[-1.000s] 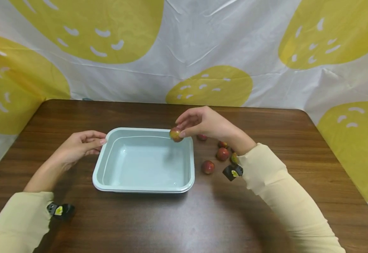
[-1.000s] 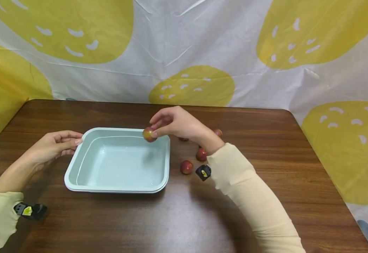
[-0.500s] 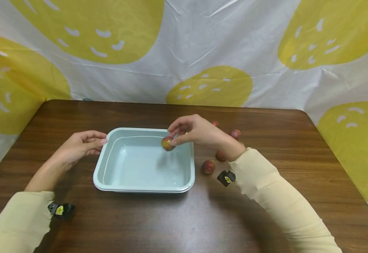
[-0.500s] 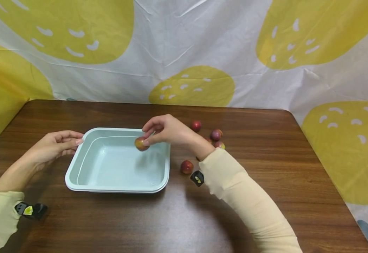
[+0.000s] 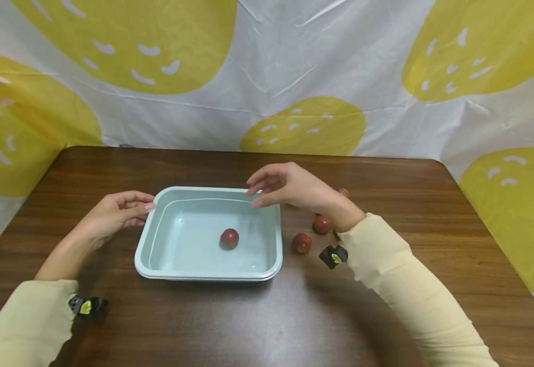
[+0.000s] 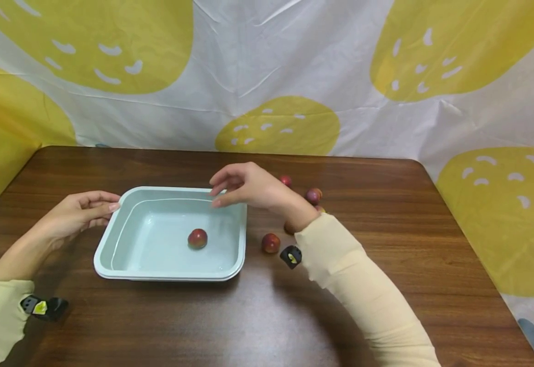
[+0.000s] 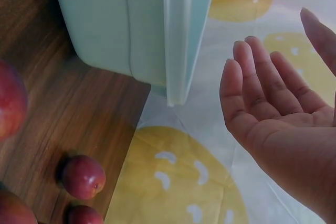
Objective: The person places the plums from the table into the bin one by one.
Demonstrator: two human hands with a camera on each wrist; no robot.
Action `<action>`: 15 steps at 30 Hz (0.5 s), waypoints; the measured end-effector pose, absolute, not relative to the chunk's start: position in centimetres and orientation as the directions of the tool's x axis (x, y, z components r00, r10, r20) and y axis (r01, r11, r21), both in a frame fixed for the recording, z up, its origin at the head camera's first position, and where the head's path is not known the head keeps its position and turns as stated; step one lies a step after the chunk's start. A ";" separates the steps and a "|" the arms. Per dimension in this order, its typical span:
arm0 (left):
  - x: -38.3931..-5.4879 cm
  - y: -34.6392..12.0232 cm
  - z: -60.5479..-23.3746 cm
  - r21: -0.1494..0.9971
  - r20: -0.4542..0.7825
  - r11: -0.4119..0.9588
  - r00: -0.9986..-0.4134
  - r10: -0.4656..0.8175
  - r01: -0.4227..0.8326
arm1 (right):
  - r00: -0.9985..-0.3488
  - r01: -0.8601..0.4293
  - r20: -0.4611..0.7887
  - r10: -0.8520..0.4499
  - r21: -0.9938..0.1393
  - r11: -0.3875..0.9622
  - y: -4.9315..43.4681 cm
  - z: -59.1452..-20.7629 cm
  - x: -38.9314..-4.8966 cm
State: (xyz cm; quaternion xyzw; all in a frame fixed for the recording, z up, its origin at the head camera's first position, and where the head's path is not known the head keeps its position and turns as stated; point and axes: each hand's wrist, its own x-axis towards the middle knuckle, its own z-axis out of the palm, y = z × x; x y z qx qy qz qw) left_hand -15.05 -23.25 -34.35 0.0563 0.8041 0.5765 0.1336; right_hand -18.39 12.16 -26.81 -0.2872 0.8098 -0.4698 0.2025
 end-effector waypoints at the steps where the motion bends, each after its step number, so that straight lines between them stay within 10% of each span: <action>1: -15.0 -23.2 -34.3 0.944 -0.149 0.324 -0.958 0.245 -0.064 | -0.754 -0.267 -0.062 -0.654 -0.880 0.393 12.3 -26.7 -18.4; 15: -15.0 -23.3 -34.3 0.942 -0.152 0.330 -0.958 0.244 -0.066 | -0.787 -0.211 -0.092 -0.611 -0.890 0.405 15.5 -25.7 -18.7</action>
